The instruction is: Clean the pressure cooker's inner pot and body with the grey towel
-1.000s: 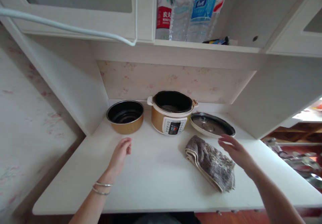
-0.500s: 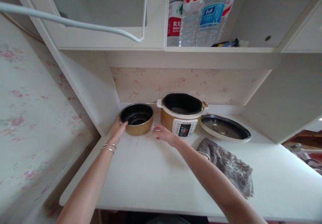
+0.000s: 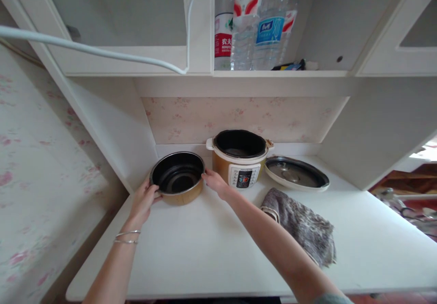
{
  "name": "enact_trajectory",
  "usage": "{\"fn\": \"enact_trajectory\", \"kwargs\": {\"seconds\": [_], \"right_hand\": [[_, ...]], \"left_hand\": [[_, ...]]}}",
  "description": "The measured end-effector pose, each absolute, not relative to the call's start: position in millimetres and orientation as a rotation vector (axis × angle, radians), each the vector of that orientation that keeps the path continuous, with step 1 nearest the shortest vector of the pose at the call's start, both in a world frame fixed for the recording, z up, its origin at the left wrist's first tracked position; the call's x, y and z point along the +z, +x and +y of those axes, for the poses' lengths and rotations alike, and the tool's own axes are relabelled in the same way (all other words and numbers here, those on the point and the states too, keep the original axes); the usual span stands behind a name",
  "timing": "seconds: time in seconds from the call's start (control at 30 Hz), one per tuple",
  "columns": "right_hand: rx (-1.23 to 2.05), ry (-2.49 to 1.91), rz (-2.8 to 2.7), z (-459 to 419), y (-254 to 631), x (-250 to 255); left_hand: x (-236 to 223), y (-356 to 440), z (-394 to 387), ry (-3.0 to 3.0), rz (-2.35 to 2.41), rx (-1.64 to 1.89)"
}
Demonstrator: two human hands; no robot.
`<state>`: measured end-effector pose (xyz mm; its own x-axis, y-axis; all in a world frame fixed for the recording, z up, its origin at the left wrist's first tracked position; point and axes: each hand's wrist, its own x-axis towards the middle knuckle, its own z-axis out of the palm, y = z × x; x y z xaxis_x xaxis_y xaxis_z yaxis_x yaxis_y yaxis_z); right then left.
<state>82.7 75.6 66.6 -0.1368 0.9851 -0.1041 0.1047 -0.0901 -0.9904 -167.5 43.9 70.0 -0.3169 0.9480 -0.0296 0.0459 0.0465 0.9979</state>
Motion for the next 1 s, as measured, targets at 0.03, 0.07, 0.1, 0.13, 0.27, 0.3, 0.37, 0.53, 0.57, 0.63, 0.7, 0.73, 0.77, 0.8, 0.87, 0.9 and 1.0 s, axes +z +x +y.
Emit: {"fn": "enact_trajectory", "kwargs": {"seconds": [0.03, 0.07, 0.1, 0.13, 0.27, 0.3, 0.37, 0.53, 0.57, 0.63, 0.7, 0.73, 0.77, 0.8, 0.87, 0.9, 1.0], "right_hand": [[1.336, -1.287, -1.348, 70.2, 82.5, 67.4], [1.327, -1.293, -1.352, 64.4, 82.6, 68.6], [1.316, -1.292, -1.354, 58.1, 83.0, 70.5], [1.302, -1.287, -1.359, 51.7, 84.0, 73.5], [1.205, -1.184, -1.406, 29.0, 96.4, 102.9], [1.170, -1.144, -1.414, 24.7, 101.7, 114.9], [1.098, -1.055, -1.406, 17.9, 114.0, 142.1], [0.977, -0.874, -1.277, 12.5, 151.8, 204.8], [0.966, -0.864, -1.246, 14.8, 161.1, 214.3], [0.940, -0.865, -1.193, 24.1, 182.0, 230.1], [0.897, -0.898, -1.135, 38.6, 205.1, 241.6], [0.874, -0.923, -1.102, 46.7, 216.6, 245.6], [0.855, -0.941, -1.075, 54.7, 227.7, 248.5], [0.841, -0.954, -1.053, 62.1, 238.0, 250.3], [0.818, -0.975, -1.026, 73.5, 255.4, 251.2], [0.808, -0.988, -1.018, 77.4, 262.3, 250.4], [0.772, -1.051, -0.978, 84.3, 277.3, 244.6]], "left_hand": [[69.9, -168.9, 35.7, 1.059, 1.477, 1.398], [70.2, -170.0, 27.8, 1.065, 1.448, 1.408], [71.3, -170.8, 20.3, 1.064, 1.422, 1.420], [73.7, -171.1, 13.5, 1.043, 1.419, 1.444], [102.0, -166.7, -3.8, 0.981, 1.463, 1.567], [114.0, -163.6, -4.9, 0.990, 1.470, 1.591], [141.4, -154.5, -3.3, 1.038, 1.453, 1.612], [207.6, -110.4, 17.6, 1.251, 1.336, 1.618], [218.0, -98.2, 24.0, 1.297, 1.304, 1.611], [235.1, -72.3, 39.0, 1.364, 1.211, 1.607], [247.3, -46.5, 56.7, 1.429, 1.103, 1.582], [251.5, -34.4, 66.1, 1.451, 1.063, 1.558], [254.5, -23.1, 75.6, 1.464, 1.038, 1.536], [256.5, -12.7, 84.8, 1.479, 1.018, 1.514], [257.2, 4.9, 101.5, 1.511, 0.988, 1.472], [256.1, 12.2, 108.7, 1.525, 0.973, 1.452], [249.0, 28.8, 125.3, 1.532, 0.943, 1.393]]}}
